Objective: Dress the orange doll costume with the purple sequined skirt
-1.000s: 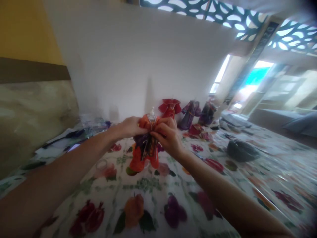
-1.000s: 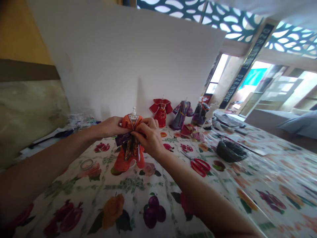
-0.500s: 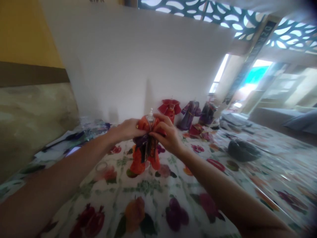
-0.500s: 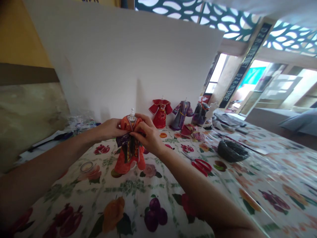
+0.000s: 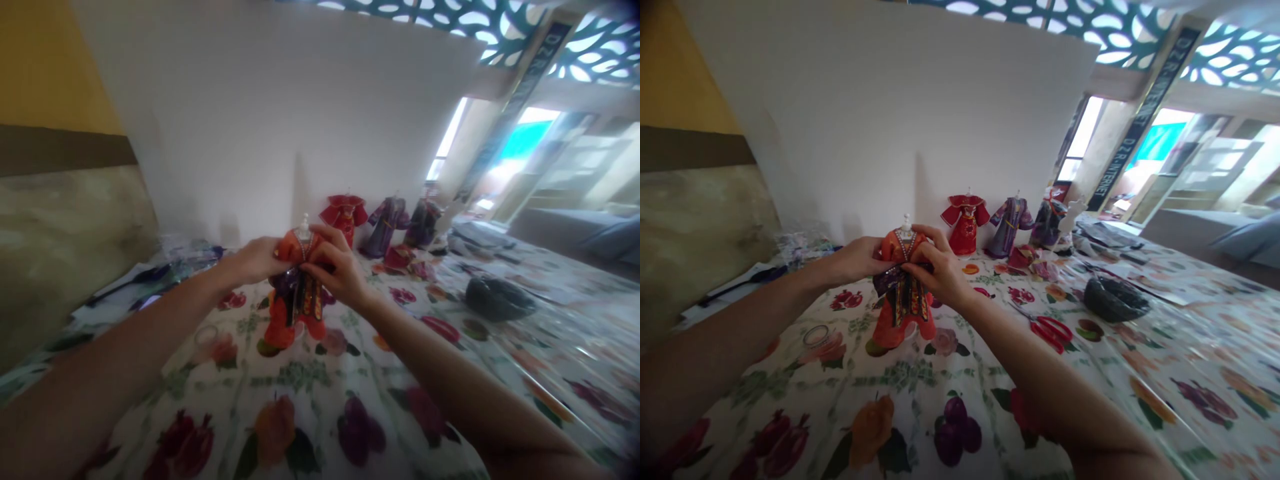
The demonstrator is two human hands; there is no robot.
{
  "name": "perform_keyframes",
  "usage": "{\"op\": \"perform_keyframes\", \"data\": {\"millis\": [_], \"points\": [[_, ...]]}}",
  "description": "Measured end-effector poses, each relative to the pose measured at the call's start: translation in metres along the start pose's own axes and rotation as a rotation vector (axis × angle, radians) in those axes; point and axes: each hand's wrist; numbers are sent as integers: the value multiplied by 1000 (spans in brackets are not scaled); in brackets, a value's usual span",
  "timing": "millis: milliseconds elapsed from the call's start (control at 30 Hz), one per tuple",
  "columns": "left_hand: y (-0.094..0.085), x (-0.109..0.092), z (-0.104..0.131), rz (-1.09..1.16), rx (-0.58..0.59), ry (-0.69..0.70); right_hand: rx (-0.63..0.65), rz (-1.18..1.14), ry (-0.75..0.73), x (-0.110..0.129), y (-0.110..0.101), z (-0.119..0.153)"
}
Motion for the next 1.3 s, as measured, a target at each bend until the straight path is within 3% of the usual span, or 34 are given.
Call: {"op": "perform_keyframes", "data": {"millis": [433, 700, 1000, 1300], "points": [[2, -4, 2, 74, -1, -46, -20, 42, 11, 1, 3, 2], [2, -5, 2, 104, -3, -53, -168, 31, 45, -5, 10, 7], [4, -3, 3, 89, -45, -20, 41, -173, 364, -16, 6, -2], [1, -5, 6, 79, -47, -11, 110, -272, 404, -12, 6, -7]]}}
Point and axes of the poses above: each hand's wrist, its own z-axis away from the middle knuckle, its own y-axis out of the palm, x = y × z, and after that the axes turned 10 degrees about -x, right-handed
